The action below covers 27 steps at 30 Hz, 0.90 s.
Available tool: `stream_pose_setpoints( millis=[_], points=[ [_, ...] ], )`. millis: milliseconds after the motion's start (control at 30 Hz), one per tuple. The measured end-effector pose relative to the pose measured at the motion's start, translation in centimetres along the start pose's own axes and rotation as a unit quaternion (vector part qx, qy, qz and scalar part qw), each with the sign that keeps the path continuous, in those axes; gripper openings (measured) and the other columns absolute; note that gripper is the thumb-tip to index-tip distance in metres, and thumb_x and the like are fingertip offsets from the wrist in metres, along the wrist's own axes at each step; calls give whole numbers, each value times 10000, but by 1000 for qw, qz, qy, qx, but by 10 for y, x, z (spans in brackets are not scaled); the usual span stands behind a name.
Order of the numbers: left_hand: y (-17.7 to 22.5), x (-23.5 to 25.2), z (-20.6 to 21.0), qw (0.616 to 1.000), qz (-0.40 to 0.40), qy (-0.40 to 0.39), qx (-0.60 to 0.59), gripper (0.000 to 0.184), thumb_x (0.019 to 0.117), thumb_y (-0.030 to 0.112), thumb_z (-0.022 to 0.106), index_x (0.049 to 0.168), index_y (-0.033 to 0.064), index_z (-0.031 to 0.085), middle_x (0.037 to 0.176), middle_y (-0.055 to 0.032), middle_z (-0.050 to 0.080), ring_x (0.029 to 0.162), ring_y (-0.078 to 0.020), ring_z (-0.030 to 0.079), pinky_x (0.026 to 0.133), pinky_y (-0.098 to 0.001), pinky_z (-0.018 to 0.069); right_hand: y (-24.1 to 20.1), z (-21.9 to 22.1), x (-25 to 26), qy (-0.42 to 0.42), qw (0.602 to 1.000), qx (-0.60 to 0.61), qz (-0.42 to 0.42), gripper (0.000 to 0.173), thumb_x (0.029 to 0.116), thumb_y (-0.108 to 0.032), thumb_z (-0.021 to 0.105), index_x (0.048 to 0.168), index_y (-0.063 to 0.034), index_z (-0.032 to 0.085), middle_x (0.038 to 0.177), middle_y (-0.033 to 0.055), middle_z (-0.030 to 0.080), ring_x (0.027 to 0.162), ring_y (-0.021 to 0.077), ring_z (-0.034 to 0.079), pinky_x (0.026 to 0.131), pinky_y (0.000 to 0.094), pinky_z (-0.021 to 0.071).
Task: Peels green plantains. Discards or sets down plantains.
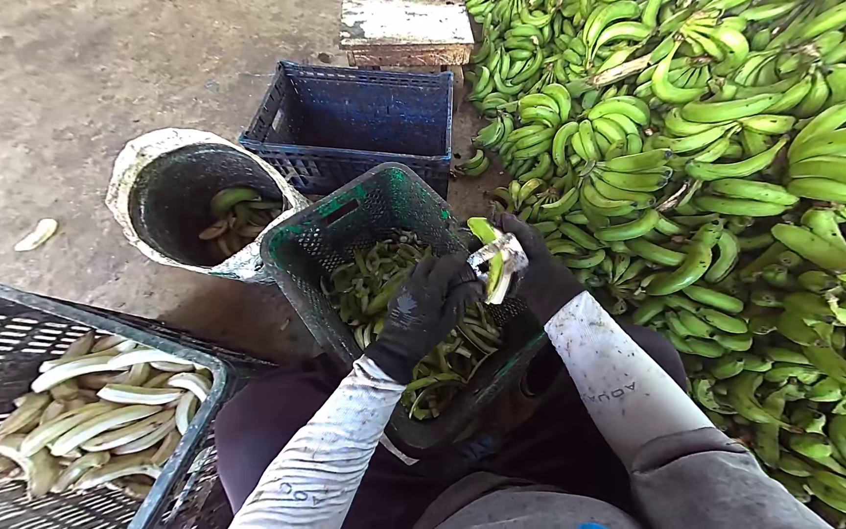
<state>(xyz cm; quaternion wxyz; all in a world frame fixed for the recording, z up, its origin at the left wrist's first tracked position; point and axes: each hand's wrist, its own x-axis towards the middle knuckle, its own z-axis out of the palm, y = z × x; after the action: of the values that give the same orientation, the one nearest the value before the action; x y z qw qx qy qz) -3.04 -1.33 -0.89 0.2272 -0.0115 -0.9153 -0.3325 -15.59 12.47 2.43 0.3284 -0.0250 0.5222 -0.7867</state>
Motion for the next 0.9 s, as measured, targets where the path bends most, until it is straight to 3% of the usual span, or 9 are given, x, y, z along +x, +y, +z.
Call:
stream_pose_setpoints(
  millis=[133,233,333,400,533,633,700,800,900],
  points=[
    [-4,16,-13,974,-194,-43,-109,407,1067,322,538,1352,34,571,1064,-156,684,911,-248,672,839,-475,550,2,20,-15,-31,986,-154,-49,316,1124,-263,304,1213,-108,564,888,-26,610,745,13,602,673,187,542],
    [-14,16,-13,929,-306,-31,-208,413,1082,415,471,1334,104,572,991,-118,686,838,-210,689,761,-437,592,11,6,-8,-101,952,-281,-68,389,1107,-336,358,1257,-94,622,1003,45,662,844,91,643,746,270,570],
    [-12,18,-18,881,-369,7,-297,373,1100,406,426,1239,77,533,927,-84,631,758,-172,656,699,-367,582,8,9,-9,-81,973,-214,-4,355,1087,-340,432,1247,-108,647,939,39,687,759,116,661,653,289,583],
    [-12,15,-23,900,-337,20,-277,387,1093,394,449,1289,70,526,979,-87,644,810,-166,669,739,-365,587,5,8,-8,-62,991,-110,40,372,1098,-348,369,1294,-141,607,925,35,666,716,121,643,595,284,564],
    [-13,7,-26,980,-149,4,-136,441,1048,407,504,1313,61,570,951,-71,644,786,-146,626,713,-359,549,0,-10,0,-49,993,70,76,399,1086,-460,334,1126,-149,581,812,55,638,571,141,607,464,289,535],
    [-11,-1,-21,998,32,-2,-47,523,1030,440,542,1313,6,612,1033,-129,680,873,-201,667,795,-406,583,-3,-28,3,-81,991,104,5,363,1097,-331,325,1093,-107,610,843,30,668,702,96,649,627,264,581],
    [-7,-5,-16,993,116,-6,-11,527,1014,467,561,1276,20,656,1050,-144,693,955,-250,679,866,-447,572,-5,-43,11,-157,980,120,22,454,1104,-380,251,1104,-94,603,826,26,652,674,76,634,613,218,565],
    [1,-7,-9,986,167,-19,10,478,983,468,620,1237,73,709,1011,-130,702,944,-271,686,814,-451,579,-8,-45,14,-233,963,104,92,577,1081,-456,145,1054,-110,605,761,35,653,559,85,614,496,202,532],
    [2,-6,4,994,106,-24,10,438,960,405,674,1233,63,702,990,-137,680,886,-277,683,763,-444,586,11,-40,18,-184,983,-13,-4,279,1046,-230,388,969,-125,635,763,-20,683,642,35,643,591,198,551]
  ],
)
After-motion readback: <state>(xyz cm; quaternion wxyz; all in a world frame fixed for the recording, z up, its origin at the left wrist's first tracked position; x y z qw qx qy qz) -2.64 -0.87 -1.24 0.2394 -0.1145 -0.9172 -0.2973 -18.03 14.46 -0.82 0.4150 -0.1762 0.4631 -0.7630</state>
